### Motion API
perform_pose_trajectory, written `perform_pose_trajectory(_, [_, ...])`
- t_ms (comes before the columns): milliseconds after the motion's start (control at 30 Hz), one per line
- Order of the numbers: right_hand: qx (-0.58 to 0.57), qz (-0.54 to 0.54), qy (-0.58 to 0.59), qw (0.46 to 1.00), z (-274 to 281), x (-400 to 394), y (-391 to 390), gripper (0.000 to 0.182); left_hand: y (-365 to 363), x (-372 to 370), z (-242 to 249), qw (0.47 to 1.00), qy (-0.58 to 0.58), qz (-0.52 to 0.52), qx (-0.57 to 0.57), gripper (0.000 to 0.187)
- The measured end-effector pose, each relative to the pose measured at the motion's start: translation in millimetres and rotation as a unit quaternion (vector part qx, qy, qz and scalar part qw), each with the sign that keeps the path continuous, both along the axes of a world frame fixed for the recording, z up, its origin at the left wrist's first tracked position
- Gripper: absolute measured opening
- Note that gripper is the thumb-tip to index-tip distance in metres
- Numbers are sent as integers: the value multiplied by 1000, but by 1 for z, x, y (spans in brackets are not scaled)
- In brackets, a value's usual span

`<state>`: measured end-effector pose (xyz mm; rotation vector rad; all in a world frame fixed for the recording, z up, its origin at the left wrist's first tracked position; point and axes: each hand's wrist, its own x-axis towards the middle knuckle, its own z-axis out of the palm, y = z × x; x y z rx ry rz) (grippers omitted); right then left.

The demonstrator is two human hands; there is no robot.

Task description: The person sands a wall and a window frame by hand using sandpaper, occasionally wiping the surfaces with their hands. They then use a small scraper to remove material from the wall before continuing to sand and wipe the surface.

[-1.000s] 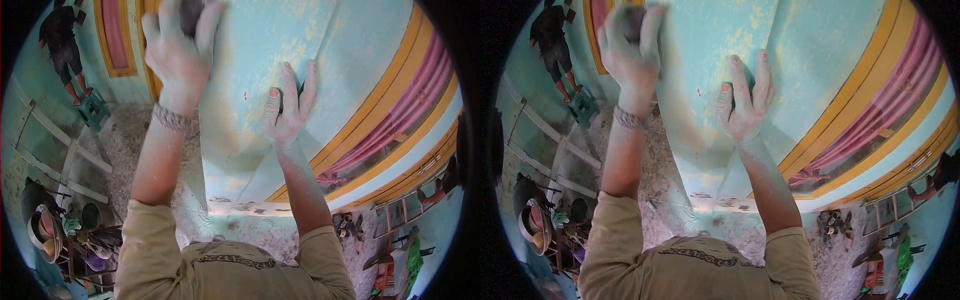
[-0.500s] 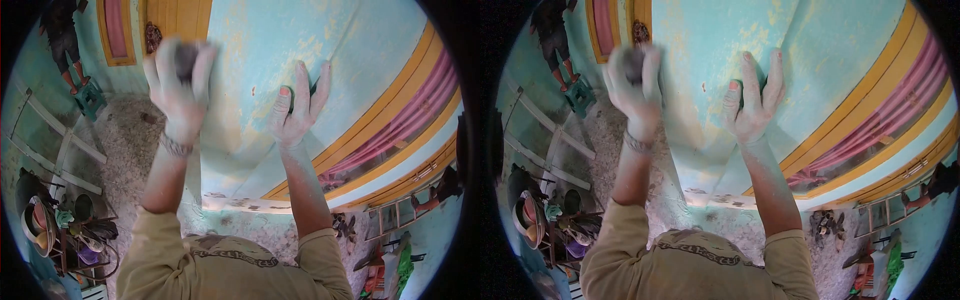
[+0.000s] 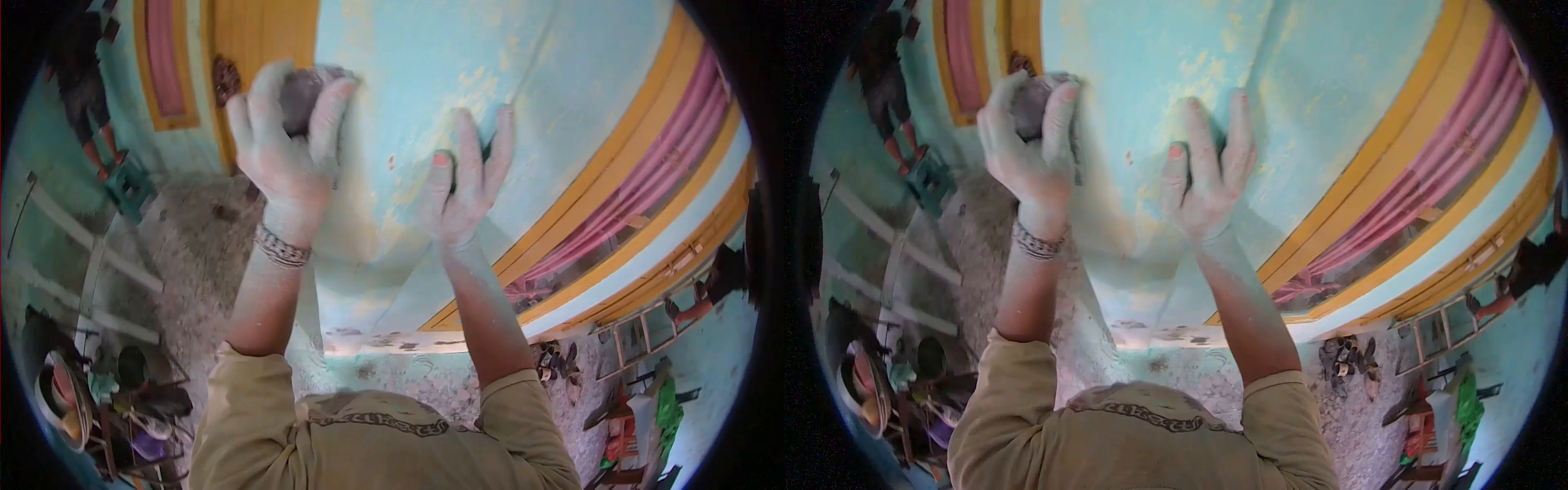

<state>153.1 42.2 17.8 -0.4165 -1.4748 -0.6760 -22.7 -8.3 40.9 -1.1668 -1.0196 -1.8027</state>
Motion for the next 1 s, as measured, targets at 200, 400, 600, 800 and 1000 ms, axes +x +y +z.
perform_pose_trajectory(200, [-38,-26,-13,999,-3,7,-6,37,8,20,-119,969,-102,-221,-38,43])
perform_pose_trajectory(400, [-151,-35,-31,987,-60,12,-24,39,1,30,-74,979,-106,-171,-43,42])
perform_pose_trajectory(600, [-148,72,23,986,-40,-12,-59,38,-8,59,-9,993,63,-23,-98,46])
perform_pose_trajectory(800, [-141,111,-62,982,-46,-20,-41,57,-5,45,-39,969,150,-165,-106,39])
perform_pose_trajectory(1000, [-136,-54,23,989,-58,-45,-42,38,-3,21,-70,954,-4,-268,-132,58])
